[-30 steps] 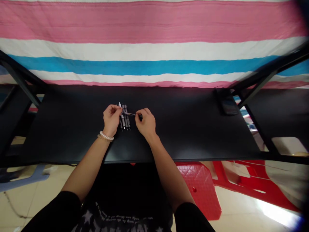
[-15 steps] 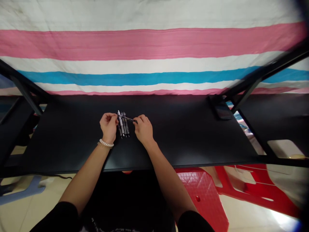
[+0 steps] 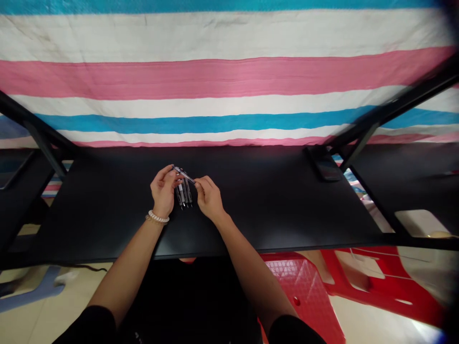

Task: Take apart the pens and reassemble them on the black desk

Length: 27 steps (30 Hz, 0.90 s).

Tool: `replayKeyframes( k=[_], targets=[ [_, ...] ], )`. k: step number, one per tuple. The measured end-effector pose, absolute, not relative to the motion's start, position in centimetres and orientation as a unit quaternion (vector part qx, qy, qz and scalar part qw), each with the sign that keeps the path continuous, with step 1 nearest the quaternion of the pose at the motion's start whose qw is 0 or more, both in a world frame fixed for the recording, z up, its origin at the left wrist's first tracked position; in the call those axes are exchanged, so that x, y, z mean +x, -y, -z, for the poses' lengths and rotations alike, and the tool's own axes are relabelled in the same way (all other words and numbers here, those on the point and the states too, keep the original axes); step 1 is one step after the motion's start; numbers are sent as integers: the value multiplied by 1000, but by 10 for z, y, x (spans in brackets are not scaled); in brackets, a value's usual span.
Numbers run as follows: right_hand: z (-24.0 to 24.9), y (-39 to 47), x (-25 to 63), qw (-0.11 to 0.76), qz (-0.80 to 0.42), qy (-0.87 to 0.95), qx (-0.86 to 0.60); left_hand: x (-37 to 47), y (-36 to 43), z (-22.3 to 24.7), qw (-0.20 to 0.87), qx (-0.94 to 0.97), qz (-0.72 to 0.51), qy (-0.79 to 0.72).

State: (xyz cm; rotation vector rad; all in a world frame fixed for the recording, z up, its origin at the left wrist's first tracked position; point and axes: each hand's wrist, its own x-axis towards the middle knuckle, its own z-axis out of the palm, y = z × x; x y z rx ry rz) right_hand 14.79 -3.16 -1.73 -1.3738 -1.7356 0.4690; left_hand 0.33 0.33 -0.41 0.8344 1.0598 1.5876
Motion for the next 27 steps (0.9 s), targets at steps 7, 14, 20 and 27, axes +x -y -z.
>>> replayKeyframes(
  k=[7,14,20,27],
  targets=[
    [27,24,160,418,-96,627,-650,-7,-11,16,378,326,-701,-510],
    [36,18,182,411,-43,564,-715,-8,-17,24,355,283,-711,-536],
    [36,18,191,373,-47,535,-757,-8,-18,26,346,296,-707,-541],
    [29,20,183,416,-16,561,-715,-9,-19,25,366,277,-705,-541]
  ],
)
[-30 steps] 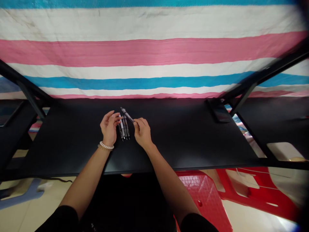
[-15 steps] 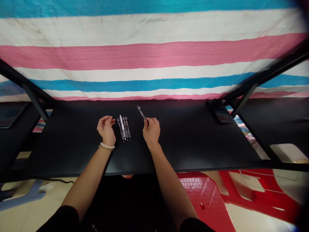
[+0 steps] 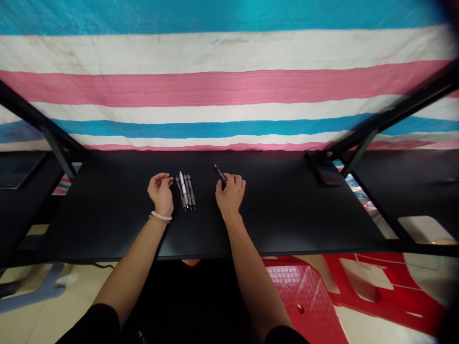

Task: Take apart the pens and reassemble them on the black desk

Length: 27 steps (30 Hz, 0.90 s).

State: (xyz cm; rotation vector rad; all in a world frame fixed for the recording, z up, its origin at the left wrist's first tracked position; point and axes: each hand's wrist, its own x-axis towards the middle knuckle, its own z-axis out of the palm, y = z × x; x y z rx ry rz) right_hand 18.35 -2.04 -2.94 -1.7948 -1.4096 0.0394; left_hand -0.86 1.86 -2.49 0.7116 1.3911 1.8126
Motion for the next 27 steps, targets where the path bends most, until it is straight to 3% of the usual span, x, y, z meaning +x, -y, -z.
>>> replayKeyframes(
  k=[4,7,27],
  targets=[
    [26,27,161,462,-162,664,-565,-7,-19,25,367,274,-714,-530],
    [26,32,147,427,-240,725,-484,-7,-19,26,367,274,-719,-522],
    [20,34,148,259,-168,761,-571,-9,-18,25,354,281,-709,-542]
  ],
)
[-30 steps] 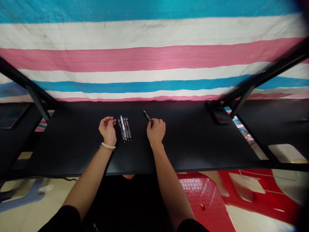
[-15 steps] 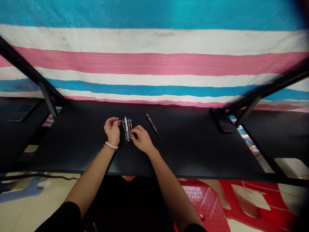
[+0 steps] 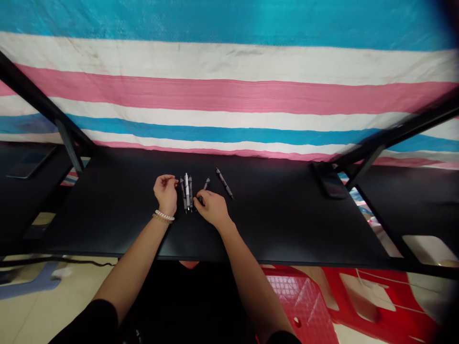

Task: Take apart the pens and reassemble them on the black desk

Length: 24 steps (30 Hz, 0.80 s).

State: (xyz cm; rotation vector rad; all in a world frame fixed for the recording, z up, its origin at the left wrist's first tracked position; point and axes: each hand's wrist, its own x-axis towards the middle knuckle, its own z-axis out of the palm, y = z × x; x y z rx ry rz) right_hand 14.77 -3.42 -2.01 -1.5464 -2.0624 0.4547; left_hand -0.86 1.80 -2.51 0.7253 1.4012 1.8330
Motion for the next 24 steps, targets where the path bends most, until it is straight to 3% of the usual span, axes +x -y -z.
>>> replayKeyframes(
  k=[4,8,13,19,24],
  targets=[
    [22,32,152,287,-171,739,-585,-9,-18,23,356,275,-706,-547],
    [29,29,155,397,-219,667,-590,-8,-16,22,374,290,-708,-524],
    [29,29,149,525,-365,562,-524,-4,-10,13,464,304,-694,-459],
    [20,29,146,550,-371,582,-470,-1,-3,4,563,348,-645,-382],
    [23,27,147,506,-503,539,-447,-2,-2,1,575,338,-649,-367]
  ],
)
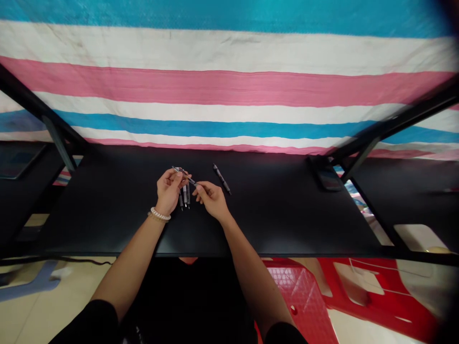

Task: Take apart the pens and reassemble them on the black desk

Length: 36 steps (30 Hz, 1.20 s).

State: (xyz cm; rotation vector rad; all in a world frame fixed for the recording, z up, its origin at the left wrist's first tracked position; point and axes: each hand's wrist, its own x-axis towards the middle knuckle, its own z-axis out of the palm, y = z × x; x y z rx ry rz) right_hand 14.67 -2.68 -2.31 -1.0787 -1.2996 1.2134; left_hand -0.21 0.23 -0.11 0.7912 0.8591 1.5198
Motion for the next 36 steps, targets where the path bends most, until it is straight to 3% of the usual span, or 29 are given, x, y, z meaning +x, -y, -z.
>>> replayKeyframes(
  k=[3,11,14,21,25,29,33,36],
  targets=[
    [23,27,146,485,-506,550,-454,-2,-2,0,576,334,-645,-376],
    [17,35,146,472,-266,678,-497,0,0,-3,577,320,-622,-421],
    [21,35,145,464,-229,686,-511,-1,0,-3,581,306,-624,-423],
    [25,32,144,514,-372,582,-508,-4,-2,0,586,291,-637,-408],
    [23,30,144,552,-344,582,-488,-3,-3,1,585,291,-639,-406],
    [23,29,144,549,-415,539,-487,-3,-4,1,575,293,-644,-411],
    [25,29,144,573,-363,568,-467,-3,-4,2,572,296,-642,-416],
    [26,28,143,564,-419,544,-459,-3,-4,2,576,292,-643,-411]
  ],
)
